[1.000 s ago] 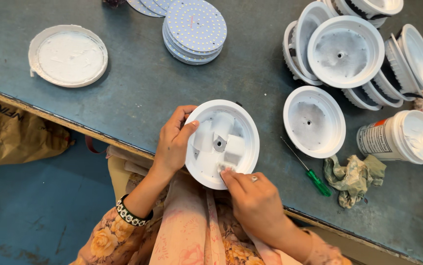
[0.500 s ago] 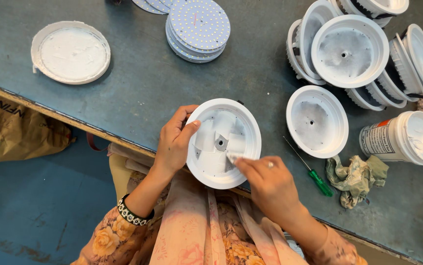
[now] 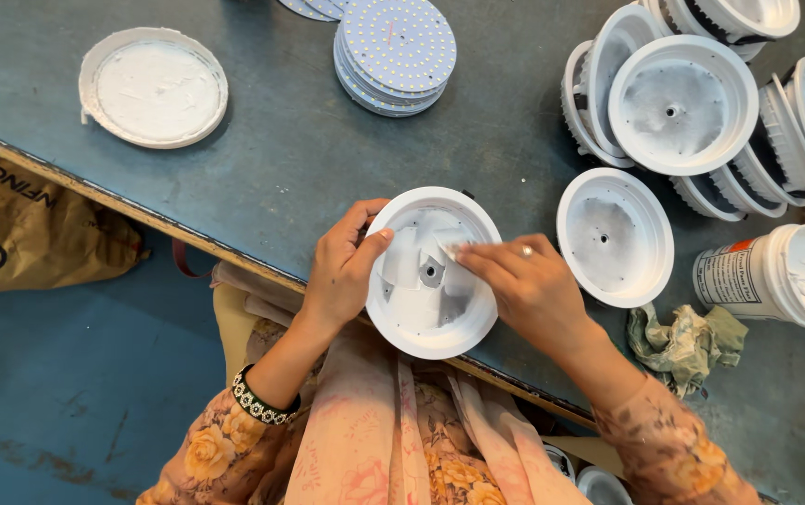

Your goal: The person scoops white paste from a container using a small spatula and applies it to the interior of white circular plastic housings. The person repeatedly picks up a housing, applies the paste, and places it back on the table.

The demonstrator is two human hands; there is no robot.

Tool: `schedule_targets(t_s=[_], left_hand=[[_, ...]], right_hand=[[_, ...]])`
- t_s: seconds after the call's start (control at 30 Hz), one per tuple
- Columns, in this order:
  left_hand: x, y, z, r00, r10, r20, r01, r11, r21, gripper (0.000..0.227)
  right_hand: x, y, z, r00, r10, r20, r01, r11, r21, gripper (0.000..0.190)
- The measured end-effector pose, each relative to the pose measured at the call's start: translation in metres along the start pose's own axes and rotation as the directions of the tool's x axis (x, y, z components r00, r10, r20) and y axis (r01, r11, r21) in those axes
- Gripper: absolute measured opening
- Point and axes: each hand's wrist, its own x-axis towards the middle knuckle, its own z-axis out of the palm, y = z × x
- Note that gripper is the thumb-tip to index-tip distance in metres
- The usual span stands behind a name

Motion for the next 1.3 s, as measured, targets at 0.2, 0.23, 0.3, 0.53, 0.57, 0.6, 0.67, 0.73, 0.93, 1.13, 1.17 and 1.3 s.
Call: schedule_targets(t_s=[0.2, 0.23, 0.3, 0.53, 0.57, 0.6, 0.67, 0.73, 0.93, 1.13, 1.17, 1.3], left_hand=[[0.001, 0.0, 0.002, 1.0, 0.009, -0.009, -0.009, 1.0, 0.027, 0.034], [0.001, 0.0, 0.002, 1.0, 0.003, -0.005, -0.003, 1.0, 0.027, 0.034], [0.001, 0.0, 0.001, 1.0, 0.022, -0.005, -0.022, 0.999, 0.03, 0.033], [0.002, -0.001, 0.0, 0.999, 0.034, 0.026, -0.035, 0.999, 0.016, 0.033], [0.002, -0.002, 0.0, 0.999, 0.037, 0.02, -0.037, 0.999, -0.001, 0.033], [0.003, -0.002, 0.0, 0.999, 0.039, 0.014, -0.039, 0.999, -0.019, 0.033], [0.001, -0.004, 0.001, 0.999, 0.039, 0.003, -0.039, 0.999, -0.036, 0.032], [0.001, -0.005, 0.002, 0.999, 0.045, -0.003, -0.045, 0.998, -0.032, 0.032], [0.003, -0.002, 0.002, 1.0, 0.02, -0.001, -0.02, 0.999, -0.026, 0.033], [0.004, 0.0, 0.002, 1.0, 0.03, 0.009, -0.03, 1.0, -0.003, 0.033], [0.004, 0.0, 0.001, 1.0, 0.03, 0.002, -0.03, 1.0, -0.001, 0.033], [0.003, -0.001, 0.001, 0.999, 0.029, -0.017, -0.029, 1.0, -0.004, 0.032]], right_hand=[[-0.026, -0.054, -0.013, 0.995, 0.096, 0.02, -0.097, 0.995, 0.013, 0.038], [-0.027, -0.059, -0.015, 0.994, 0.107, 0.011, -0.107, 0.994, 0.008, 0.037], [-0.025, -0.061, -0.017, 0.991, 0.136, -0.009, -0.135, 0.991, 0.021, 0.033], [0.002, -0.017, -0.005, 0.989, 0.137, -0.049, -0.139, 0.99, -0.021, 0.025], [0.005, -0.016, -0.004, 0.991, 0.129, -0.038, -0.129, 0.991, -0.019, 0.023], [0.005, -0.019, -0.004, 0.992, 0.124, -0.025, -0.125, 0.992, -0.029, 0.024], [0.001, -0.032, -0.007, 0.992, 0.124, 0.007, -0.124, 0.991, -0.05, 0.025], [-0.007, -0.049, -0.012, 0.992, 0.123, 0.02, -0.122, 0.992, -0.026, 0.031], [-0.02, -0.077, -0.019, 0.997, 0.083, -0.006, -0.082, 0.996, 0.037, 0.035], [-0.001, -0.054, -0.01, 0.997, 0.071, -0.01, -0.071, 0.997, 0.012, 0.031], [0.004, -0.054, -0.008, 0.998, 0.056, -0.013, -0.056, 0.998, 0.009, 0.032], [0.005, -0.066, -0.009, 0.999, 0.036, 0.015, -0.037, 0.999, 0.036, 0.03]])
